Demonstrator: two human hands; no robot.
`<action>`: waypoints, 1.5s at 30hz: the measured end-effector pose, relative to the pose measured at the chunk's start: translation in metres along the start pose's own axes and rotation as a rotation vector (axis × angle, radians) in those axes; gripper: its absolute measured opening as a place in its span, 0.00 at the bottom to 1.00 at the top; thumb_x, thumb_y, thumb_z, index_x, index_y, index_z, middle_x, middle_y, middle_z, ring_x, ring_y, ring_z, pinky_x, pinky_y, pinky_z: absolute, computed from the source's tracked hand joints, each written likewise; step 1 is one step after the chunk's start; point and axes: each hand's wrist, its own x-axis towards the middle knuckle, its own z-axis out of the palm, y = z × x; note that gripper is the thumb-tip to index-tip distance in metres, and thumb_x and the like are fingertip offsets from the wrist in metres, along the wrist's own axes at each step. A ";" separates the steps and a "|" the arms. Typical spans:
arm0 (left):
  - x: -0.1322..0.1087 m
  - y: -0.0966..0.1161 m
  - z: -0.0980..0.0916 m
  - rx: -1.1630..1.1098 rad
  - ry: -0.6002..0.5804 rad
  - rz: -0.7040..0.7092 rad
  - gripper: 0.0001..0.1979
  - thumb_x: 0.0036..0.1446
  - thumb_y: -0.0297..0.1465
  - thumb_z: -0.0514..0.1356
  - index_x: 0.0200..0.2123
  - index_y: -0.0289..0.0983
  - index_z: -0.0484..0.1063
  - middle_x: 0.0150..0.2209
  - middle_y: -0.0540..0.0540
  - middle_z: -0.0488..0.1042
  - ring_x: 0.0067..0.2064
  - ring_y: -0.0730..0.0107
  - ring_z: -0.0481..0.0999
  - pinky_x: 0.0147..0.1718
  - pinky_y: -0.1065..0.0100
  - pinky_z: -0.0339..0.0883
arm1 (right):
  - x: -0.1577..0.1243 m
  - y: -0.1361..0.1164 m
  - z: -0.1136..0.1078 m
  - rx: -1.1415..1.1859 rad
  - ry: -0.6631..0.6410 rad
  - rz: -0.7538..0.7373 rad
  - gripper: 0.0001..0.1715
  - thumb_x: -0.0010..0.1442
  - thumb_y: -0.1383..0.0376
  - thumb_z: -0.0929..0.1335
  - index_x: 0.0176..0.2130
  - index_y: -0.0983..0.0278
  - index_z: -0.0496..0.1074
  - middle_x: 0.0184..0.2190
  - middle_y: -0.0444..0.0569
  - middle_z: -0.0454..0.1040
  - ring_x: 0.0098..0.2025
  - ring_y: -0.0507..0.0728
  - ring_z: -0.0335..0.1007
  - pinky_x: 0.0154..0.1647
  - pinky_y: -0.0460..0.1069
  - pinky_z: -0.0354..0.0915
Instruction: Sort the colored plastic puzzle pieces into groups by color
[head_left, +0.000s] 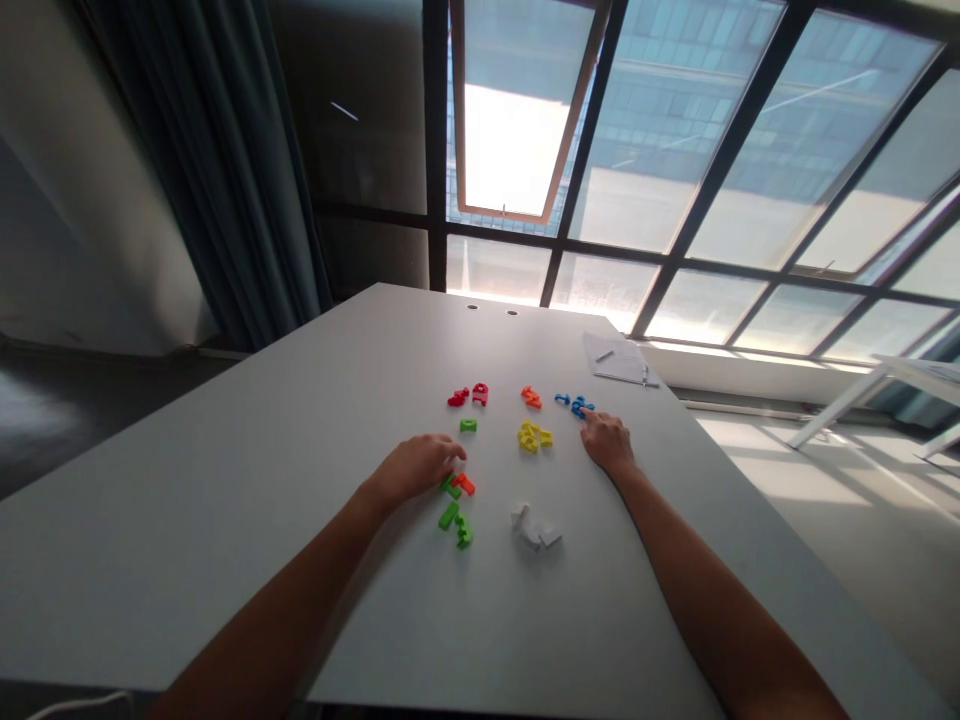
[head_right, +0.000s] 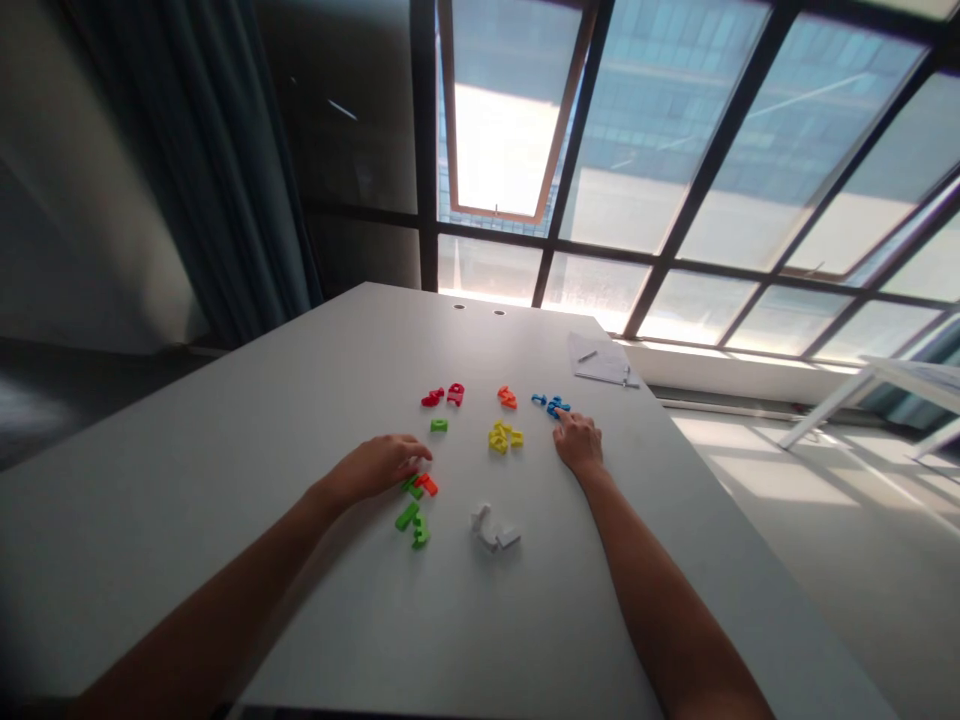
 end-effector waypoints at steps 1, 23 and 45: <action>0.001 0.000 0.001 -0.007 0.004 0.006 0.15 0.62 0.29 0.57 0.47 0.46 0.81 0.51 0.47 0.80 0.47 0.62 0.80 0.47 0.68 0.71 | -0.001 0.000 0.000 0.002 -0.006 -0.002 0.30 0.69 0.60 0.62 0.68 0.56 0.62 0.58 0.56 0.73 0.55 0.65 0.69 0.53 0.57 0.64; 0.005 -0.010 0.004 -0.153 0.028 0.082 0.15 0.63 0.33 0.55 0.44 0.42 0.82 0.46 0.44 0.81 0.40 0.64 0.81 0.44 0.67 0.73 | -0.006 0.006 0.004 0.119 0.033 -0.011 0.30 0.66 0.61 0.64 0.65 0.64 0.64 0.58 0.59 0.73 0.57 0.67 0.68 0.56 0.57 0.62; -0.001 -0.008 -0.009 -0.187 -0.072 0.098 0.14 0.62 0.37 0.57 0.41 0.41 0.82 0.42 0.44 0.82 0.40 0.62 0.81 0.40 0.68 0.73 | -0.005 0.009 0.006 0.189 0.090 -0.010 0.26 0.65 0.63 0.65 0.61 0.63 0.68 0.55 0.56 0.76 0.55 0.64 0.71 0.57 0.55 0.63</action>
